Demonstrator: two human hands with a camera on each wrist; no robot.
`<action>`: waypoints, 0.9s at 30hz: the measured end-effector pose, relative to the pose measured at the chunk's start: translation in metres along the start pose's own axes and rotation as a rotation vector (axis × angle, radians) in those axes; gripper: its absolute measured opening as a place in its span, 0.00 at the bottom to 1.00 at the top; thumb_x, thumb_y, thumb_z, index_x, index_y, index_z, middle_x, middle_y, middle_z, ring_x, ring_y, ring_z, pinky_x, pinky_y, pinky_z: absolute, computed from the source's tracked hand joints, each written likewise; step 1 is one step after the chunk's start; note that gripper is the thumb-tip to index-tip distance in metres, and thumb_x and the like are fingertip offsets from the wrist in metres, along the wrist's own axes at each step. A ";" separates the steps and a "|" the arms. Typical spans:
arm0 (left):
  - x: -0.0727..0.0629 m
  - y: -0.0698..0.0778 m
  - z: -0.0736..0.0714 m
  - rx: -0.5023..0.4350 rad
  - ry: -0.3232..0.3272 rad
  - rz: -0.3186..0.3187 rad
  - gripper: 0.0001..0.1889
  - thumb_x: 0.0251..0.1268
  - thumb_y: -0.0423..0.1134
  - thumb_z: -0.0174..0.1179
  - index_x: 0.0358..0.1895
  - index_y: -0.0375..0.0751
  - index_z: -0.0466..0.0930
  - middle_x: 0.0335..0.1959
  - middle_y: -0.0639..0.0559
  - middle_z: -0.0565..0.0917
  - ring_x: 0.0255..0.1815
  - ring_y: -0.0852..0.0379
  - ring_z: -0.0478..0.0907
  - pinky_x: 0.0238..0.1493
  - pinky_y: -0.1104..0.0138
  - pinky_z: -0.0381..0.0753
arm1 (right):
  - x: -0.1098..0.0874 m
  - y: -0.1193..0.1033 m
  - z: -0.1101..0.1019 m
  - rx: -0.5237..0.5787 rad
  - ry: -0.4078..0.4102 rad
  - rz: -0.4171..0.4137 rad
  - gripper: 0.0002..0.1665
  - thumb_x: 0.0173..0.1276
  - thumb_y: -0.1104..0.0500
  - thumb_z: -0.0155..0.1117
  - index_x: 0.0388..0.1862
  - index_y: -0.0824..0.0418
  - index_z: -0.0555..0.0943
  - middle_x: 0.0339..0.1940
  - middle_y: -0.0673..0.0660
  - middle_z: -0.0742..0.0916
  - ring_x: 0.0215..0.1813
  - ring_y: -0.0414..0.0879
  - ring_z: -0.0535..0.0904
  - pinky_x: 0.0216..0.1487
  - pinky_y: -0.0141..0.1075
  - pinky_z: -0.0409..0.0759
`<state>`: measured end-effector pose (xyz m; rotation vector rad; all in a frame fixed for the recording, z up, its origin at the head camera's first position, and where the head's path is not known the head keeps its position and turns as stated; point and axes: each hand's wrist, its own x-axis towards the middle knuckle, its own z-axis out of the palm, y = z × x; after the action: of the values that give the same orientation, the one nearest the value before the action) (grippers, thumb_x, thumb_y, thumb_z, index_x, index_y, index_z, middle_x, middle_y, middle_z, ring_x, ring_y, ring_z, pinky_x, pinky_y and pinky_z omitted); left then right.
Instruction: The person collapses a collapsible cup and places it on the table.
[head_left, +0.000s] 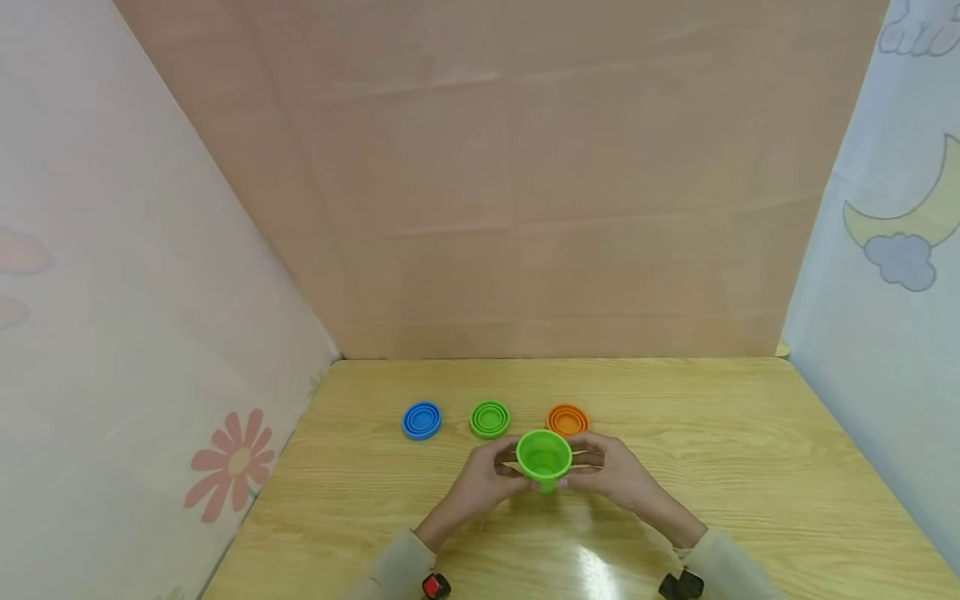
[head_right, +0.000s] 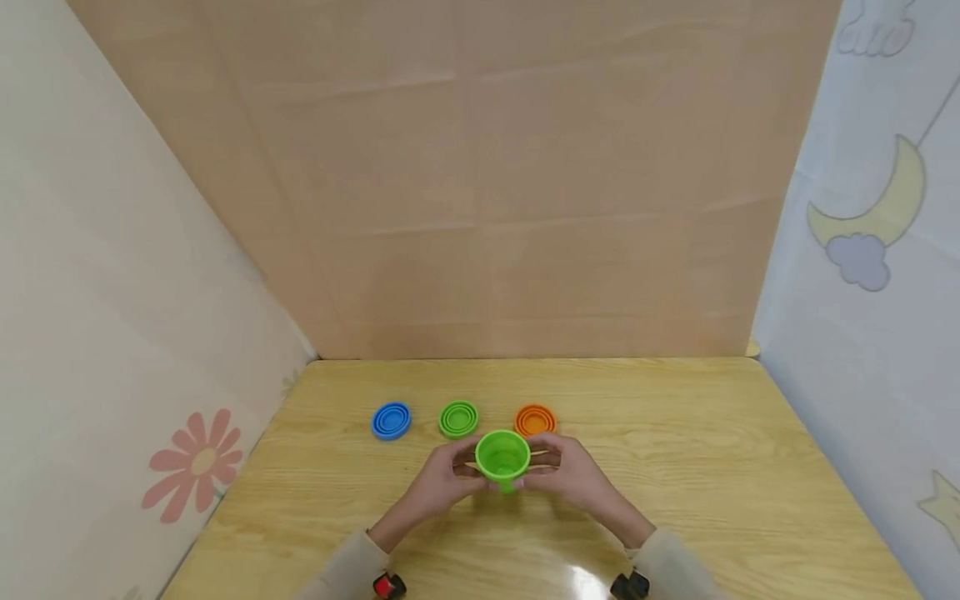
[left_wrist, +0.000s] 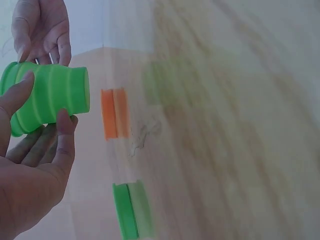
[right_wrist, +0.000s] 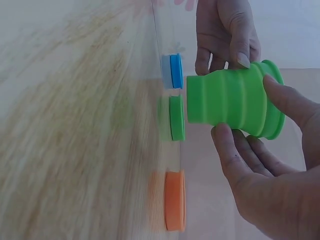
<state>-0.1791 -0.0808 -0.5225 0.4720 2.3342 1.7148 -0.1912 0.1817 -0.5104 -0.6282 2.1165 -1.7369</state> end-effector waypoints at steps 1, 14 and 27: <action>0.000 0.000 0.000 0.000 0.003 0.003 0.31 0.60 0.36 0.78 0.67 0.55 0.81 0.60 0.51 0.87 0.59 0.55 0.86 0.51 0.73 0.89 | 0.001 0.000 0.000 0.001 0.002 0.001 0.35 0.66 0.58 0.79 0.67 0.70 0.77 0.63 0.72 0.85 0.61 0.63 0.86 0.57 0.35 0.90; -0.002 0.003 -0.001 0.029 0.006 0.012 0.22 0.67 0.50 0.73 0.63 0.56 0.84 0.51 0.56 0.91 0.48 0.64 0.88 0.51 0.71 0.89 | -0.001 -0.009 0.002 -0.075 -0.023 -0.003 0.35 0.69 0.55 0.76 0.68 0.71 0.74 0.63 0.69 0.84 0.60 0.57 0.86 0.56 0.37 0.90; 0.001 0.007 0.000 -0.213 -0.003 -0.217 0.19 0.66 0.48 0.74 0.51 0.38 0.91 0.43 0.44 0.94 0.42 0.55 0.92 0.50 0.51 0.93 | 0.003 -0.007 0.000 -0.089 0.019 0.083 0.34 0.71 0.50 0.74 0.67 0.68 0.77 0.57 0.64 0.87 0.55 0.51 0.86 0.50 0.36 0.90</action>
<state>-0.1795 -0.0785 -0.5154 0.1763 2.0803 1.8256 -0.1933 0.1788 -0.5038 -0.5407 2.2100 -1.6191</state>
